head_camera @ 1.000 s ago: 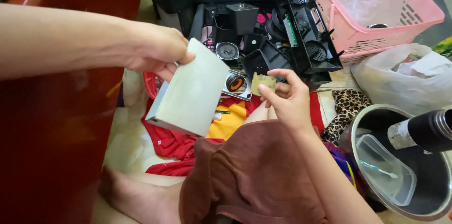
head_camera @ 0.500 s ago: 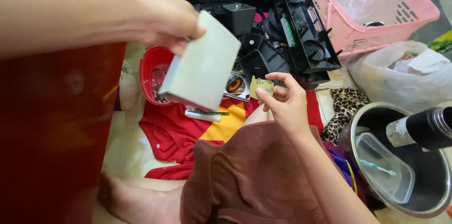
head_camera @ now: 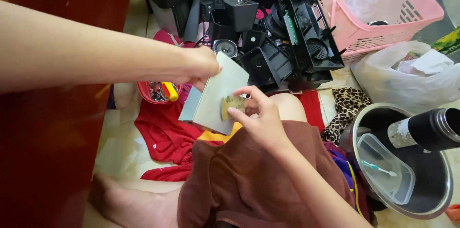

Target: The person sits on the floor and scrubs a silver metal box with a yellow sponge. They wipe the top, sides, and bottom surfaces of the box, turning it over to clean different areas. The person then places the box down and picks up a white rectangular object to wipe it with the sponge.

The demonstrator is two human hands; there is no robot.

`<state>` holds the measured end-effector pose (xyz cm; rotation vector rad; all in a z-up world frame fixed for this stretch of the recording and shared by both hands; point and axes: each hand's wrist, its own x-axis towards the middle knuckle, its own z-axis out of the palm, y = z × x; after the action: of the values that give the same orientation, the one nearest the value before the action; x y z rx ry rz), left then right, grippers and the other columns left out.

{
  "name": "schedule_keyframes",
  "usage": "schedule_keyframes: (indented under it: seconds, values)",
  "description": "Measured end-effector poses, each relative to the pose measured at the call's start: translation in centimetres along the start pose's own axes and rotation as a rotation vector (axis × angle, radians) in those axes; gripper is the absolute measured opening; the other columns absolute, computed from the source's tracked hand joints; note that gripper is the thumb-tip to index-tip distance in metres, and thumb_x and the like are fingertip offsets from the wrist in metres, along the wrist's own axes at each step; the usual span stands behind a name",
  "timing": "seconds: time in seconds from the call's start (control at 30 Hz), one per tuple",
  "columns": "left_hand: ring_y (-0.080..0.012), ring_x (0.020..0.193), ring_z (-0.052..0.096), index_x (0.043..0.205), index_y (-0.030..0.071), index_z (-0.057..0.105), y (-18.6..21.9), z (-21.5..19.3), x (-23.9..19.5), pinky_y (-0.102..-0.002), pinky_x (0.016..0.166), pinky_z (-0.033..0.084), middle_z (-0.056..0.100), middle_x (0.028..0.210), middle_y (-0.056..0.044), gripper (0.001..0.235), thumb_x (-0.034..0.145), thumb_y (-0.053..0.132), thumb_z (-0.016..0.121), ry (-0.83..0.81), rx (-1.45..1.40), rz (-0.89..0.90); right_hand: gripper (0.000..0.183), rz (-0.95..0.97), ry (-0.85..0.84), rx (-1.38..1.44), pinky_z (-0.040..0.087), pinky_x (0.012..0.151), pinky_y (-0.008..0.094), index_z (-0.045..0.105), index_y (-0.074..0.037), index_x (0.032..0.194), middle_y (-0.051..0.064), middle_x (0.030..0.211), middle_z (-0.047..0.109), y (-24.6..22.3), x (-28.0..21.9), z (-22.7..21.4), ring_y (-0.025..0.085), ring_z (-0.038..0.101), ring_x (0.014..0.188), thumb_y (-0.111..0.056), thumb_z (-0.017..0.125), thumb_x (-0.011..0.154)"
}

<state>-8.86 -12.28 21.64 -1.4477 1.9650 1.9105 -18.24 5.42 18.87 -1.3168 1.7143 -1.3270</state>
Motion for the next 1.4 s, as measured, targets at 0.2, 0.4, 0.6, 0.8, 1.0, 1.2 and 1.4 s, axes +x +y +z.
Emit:
schedule_keyframes:
  seconds: [0.2, 0.4, 0.6, 0.8, 1.0, 1.2, 1.4]
  values:
    - [-0.0447, 0.074, 0.063, 0.114, -0.010, 0.042, -1.4, 0.7, 1.0, -0.054, 0.065, 0.054, 0.057, 0.087, -0.027, 0.034, 0.086, 0.010, 0.046, -0.005, -0.024, 0.037, 0.031, 0.035, 0.071, -0.096, 0.049, 0.059, 0.018, 0.057, -0.016, 0.102, 0.001, 0.059, 0.064, 1.8, -0.3, 0.1, 0.007, 0.059, 0.054, -0.012, 0.070, 0.074]
    - [-0.0423, 0.076, 0.063, 0.116, -0.008, 0.041, -1.4, 1.6, -0.2, -0.052, 0.065, 0.055, 0.056, 0.092, -0.025, 0.034, 0.088, 0.010, 0.042, -0.002, -0.006, -0.007, 0.030, -0.117, 0.078, -0.227, 0.052, 0.063, 0.027, 0.061, -0.017, 0.098, 0.005, 0.071, 0.065, 3.0, -0.3, -0.5, 0.015, 0.062, 0.064, -0.016, 0.073, 0.071]
    - [-0.0413, 0.073, 0.064, 0.115, -0.008, 0.042, -1.2, 2.1, -1.1, -0.050, 0.059, 0.056, 0.055, 0.091, -0.025, 0.034, 0.087, 0.012, 0.044, 0.008, 0.093, 0.008, 0.031, -0.070, -0.061, -0.200, 0.052, 0.057, 0.019, 0.058, -0.021, 0.099, -0.003, 0.061, 0.065, 1.2, -1.0, -0.5, 0.005, 0.058, 0.054, -0.016, 0.073, 0.072]
    - [-0.0405, 0.082, 0.062, 0.120, -0.009, 0.038, -1.7, 2.0, -1.5, -0.050, 0.068, 0.053, 0.055, 0.096, -0.027, 0.039, 0.089, 0.013, 0.042, 0.002, 0.017, 0.024, 0.028, 0.003, 0.025, -0.207, 0.049, 0.058, 0.016, 0.062, -0.024, 0.097, -0.006, 0.057, 0.064, 2.9, -0.2, -2.1, 0.003, 0.054, 0.052, -0.018, 0.073, 0.072]
    - [-0.0428, 0.082, 0.062, 0.122, -0.007, 0.038, -1.3, 2.3, -1.9, -0.051, 0.069, 0.053, 0.054, 0.098, -0.026, 0.039, 0.089, 0.013, 0.043, 0.049, 0.035, -0.018, 0.034, -0.007, 0.004, -0.267, 0.052, 0.070, 0.025, 0.067, -0.028, 0.097, -0.003, 0.074, 0.068, 2.4, -1.6, -1.6, 0.008, 0.063, 0.071, -0.020, 0.077, 0.066]
    - [-0.0418, 0.076, 0.064, 0.118, -0.008, 0.040, -1.4, 2.1, -1.6, -0.049, 0.066, 0.055, 0.056, 0.092, -0.025, 0.035, 0.088, 0.010, 0.042, 0.015, 0.026, 0.003, 0.034, -0.051, 0.043, -0.216, 0.049, 0.073, 0.026, 0.066, -0.024, 0.096, 0.000, 0.075, 0.068, 1.7, -1.6, -0.4, 0.011, 0.063, 0.073, -0.018, 0.079, 0.065]
    - [-0.0431, 0.074, 0.063, 0.117, -0.009, 0.041, -1.4, 2.0, -1.3, -0.049, 0.066, 0.055, 0.057, 0.090, -0.026, 0.035, 0.088, 0.011, 0.042, 0.027, 0.039, 0.008, 0.032, -0.040, 0.101, -0.246, 0.048, 0.074, 0.027, 0.066, -0.023, 0.096, -0.001, 0.073, 0.067, 3.8, -0.6, -0.7, 0.009, 0.061, 0.074, -0.017, 0.077, 0.067]
